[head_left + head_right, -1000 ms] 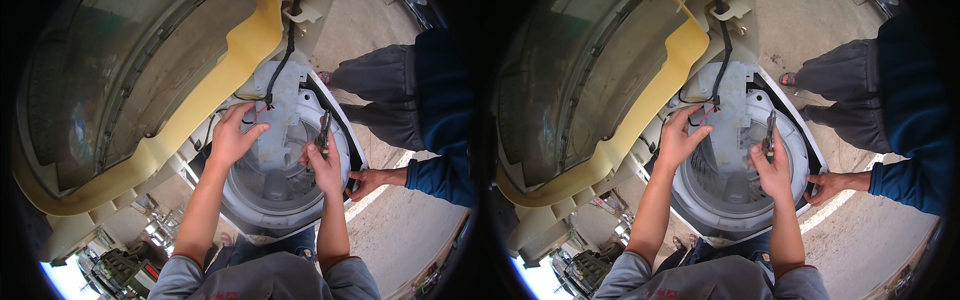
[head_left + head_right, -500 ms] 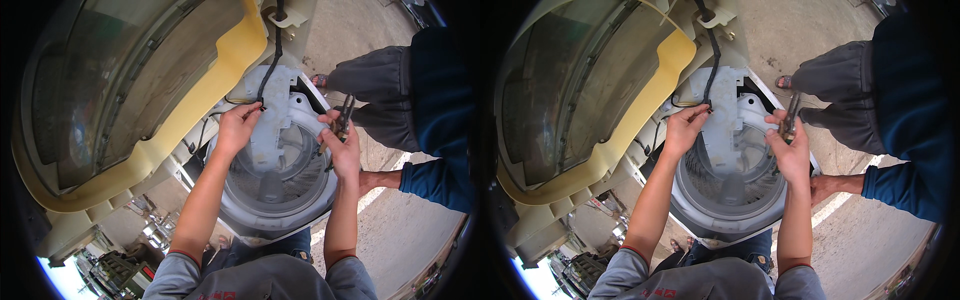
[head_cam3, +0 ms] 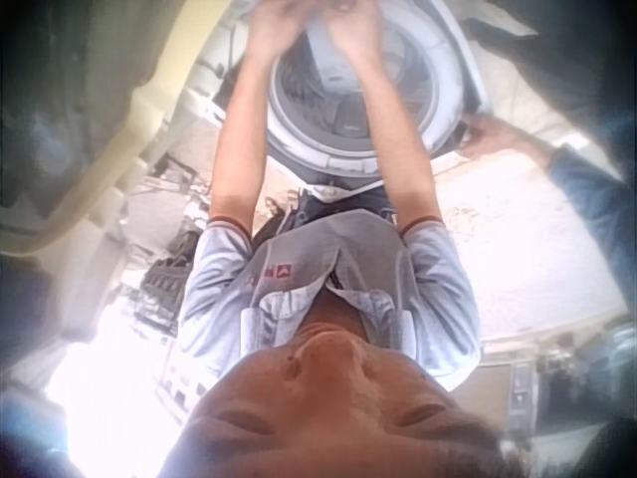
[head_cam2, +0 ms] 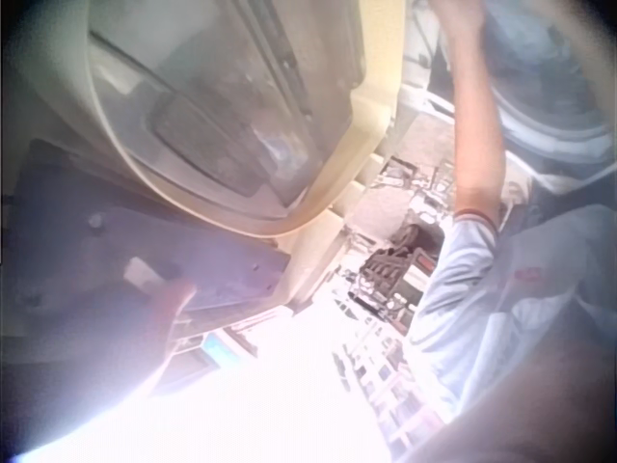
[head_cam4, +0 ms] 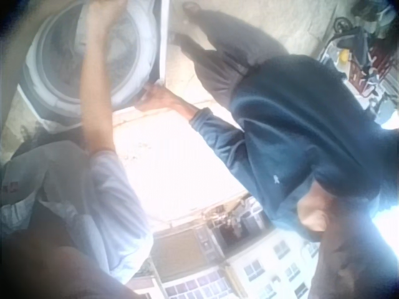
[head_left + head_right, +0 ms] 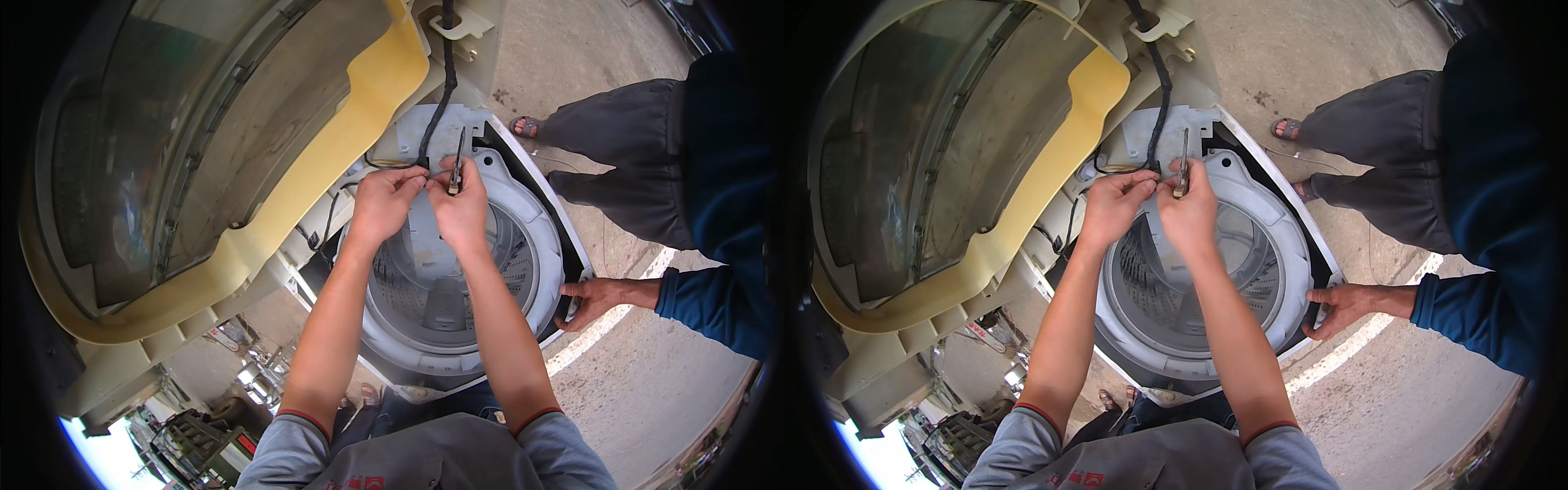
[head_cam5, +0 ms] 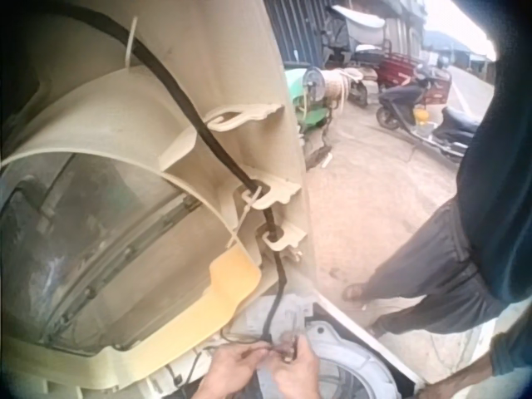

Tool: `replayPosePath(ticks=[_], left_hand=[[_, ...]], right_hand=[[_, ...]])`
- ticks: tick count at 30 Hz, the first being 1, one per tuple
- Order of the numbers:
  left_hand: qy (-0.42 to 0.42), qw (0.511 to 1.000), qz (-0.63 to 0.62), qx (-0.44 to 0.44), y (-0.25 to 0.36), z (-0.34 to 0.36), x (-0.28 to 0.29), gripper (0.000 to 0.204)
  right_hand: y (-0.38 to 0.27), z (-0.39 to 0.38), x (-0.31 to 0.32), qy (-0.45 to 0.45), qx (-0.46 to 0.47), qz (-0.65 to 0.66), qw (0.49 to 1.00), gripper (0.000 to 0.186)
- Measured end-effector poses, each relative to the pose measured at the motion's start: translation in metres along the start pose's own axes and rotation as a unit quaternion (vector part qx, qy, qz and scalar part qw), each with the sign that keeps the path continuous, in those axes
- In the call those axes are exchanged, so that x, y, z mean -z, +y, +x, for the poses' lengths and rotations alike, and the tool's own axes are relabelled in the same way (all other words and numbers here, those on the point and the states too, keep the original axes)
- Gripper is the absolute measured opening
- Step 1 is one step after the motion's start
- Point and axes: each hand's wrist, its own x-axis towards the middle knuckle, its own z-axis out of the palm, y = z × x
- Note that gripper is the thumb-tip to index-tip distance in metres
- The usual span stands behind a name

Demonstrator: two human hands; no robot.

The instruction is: The person removes the top cover of a washing machine, then uses pliers to strip and twist electrical wires inside the machine. The person works on the wiring while another person assists by holding the machine steady.

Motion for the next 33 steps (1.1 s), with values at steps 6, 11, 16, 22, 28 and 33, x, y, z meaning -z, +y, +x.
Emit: replayPosePath(ticks=[6,11,16,22,28,33], left_hand=[[0.002,0.995,-0.092,0.029,-0.003,0.003,-0.007,0.024],[-0.002,0.996,-0.084,0.044,0.003,0.002,-0.003,0.028],[-0.009,0.993,-0.103,0.051,0.0,0.002,-0.004,0.03],[-0.014,0.993,-0.104,0.046,-0.001,0.003,-0.005,0.028],[0.017,0.997,-0.064,0.037,0.002,-0.002,-0.011,0.026],[0.027,0.998,-0.054,0.02,-0.001,-0.003,-0.012,0.028]], right_hand=[[0.01,-0.013,-0.016,0.05,-0.01,0.067,0.996,0.026],[0.0,-0.018,0.007,0.001,-0.036,0.042,0.998,0.024],[-0.012,-0.025,0.061,-0.029,0.09,-0.295,0.951,0.046],[-0.019,-0.021,0.076,-0.086,0.158,-0.445,0.877,0.06],[-0.021,-0.016,0.071,-0.092,0.217,-0.491,0.839,0.059],[-0.023,-0.013,0.072,-0.094,0.236,-0.504,0.826,0.056]])
